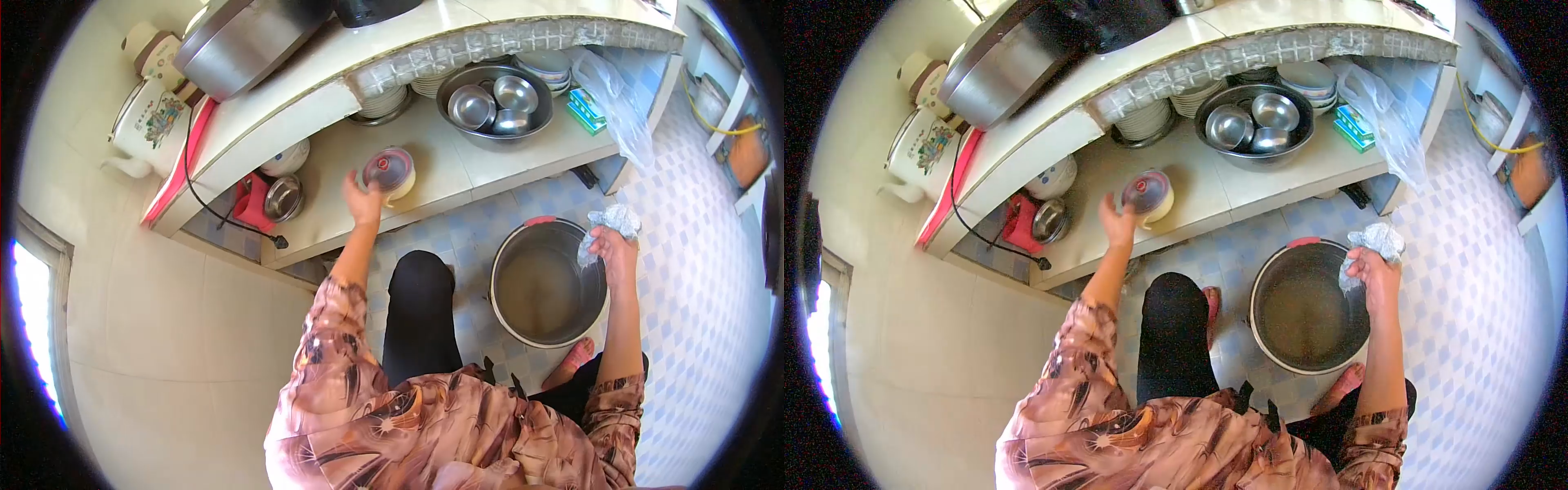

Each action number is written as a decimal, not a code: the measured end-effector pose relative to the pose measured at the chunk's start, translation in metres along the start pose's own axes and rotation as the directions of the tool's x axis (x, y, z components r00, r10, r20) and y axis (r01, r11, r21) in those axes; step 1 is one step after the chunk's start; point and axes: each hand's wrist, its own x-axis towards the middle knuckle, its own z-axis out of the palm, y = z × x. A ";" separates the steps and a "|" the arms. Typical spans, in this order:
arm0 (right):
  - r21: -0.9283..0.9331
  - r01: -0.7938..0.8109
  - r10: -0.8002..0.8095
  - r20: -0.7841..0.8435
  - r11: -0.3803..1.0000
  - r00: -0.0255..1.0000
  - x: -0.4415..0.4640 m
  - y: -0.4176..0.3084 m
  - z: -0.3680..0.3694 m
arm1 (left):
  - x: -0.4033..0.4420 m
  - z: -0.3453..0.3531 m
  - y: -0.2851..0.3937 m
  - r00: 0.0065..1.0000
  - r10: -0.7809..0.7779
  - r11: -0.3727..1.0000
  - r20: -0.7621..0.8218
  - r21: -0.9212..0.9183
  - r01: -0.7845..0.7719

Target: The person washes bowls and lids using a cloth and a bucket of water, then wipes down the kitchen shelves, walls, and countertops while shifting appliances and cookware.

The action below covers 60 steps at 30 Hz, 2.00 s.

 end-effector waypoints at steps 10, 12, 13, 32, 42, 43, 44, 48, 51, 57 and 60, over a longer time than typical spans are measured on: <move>-0.029 0.004 -0.003 0.047 1.000 0.999 -0.005 -0.002 0.008 | -0.018 0.000 -0.035 0.905 -0.303 0.936 0.299 0.269 0.225; -0.061 -0.006 0.007 0.028 0.998 1.000 -0.006 0.000 0.004 | -0.024 -0.011 0.002 0.785 -0.471 0.844 0.402 -0.053 0.533; -0.074 0.004 -0.002 0.025 0.997 1.000 -0.006 0.003 0.002 | -0.025 -0.013 0.011 0.784 -0.466 0.845 0.410 -0.057 0.531; -0.346 0.054 0.017 0.197 0.937 0.980 -0.003 0.033 -0.007 | 0.088 -0.194 -0.028 0.857 -0.489 0.791 -0.159 -0.495 0.360; -0.771 0.029 0.253 0.244 0.636 0.936 -0.024 0.038 -0.003 | 0.085 -0.191 -0.076 0.812 -0.555 0.781 -0.180 -0.448 0.435; -0.842 0.093 0.271 0.273 0.532 0.923 -0.018 0.050 -0.013 | 0.082 -0.190 -0.075 0.821 -0.550 0.781 -0.156 -0.443 0.440; -0.843 0.094 0.270 0.273 0.530 0.923 -0.012 0.062 -0.022 | 0.080 -0.189 -0.074 0.827 -0.546 0.781 -0.131 -0.438 0.446; -0.945 0.311 0.243 0.327 0.104 0.913 -0.017 0.062 -0.018 | 0.072 -0.185 -0.045 0.752 -0.647 0.755 -0.125 -0.243 0.609; -0.891 0.451 0.204 0.451 0.049 0.869 -0.020 0.059 -0.012 | 0.044 -0.174 -0.051 0.846 -0.513 0.858 -0.146 -0.121 0.500; -0.814 0.342 0.295 0.510 0.470 0.808 -0.033 0.016 0.065 | -0.065 -0.132 0.080 0.769 -0.094 0.778 0.633 -0.435 0.453; -0.683 0.354 0.252 0.621 0.639 0.743 -0.065 -0.009 0.146 | -0.112 -0.099 0.134 0.343 -0.260 0.339 0.902 -0.247 0.908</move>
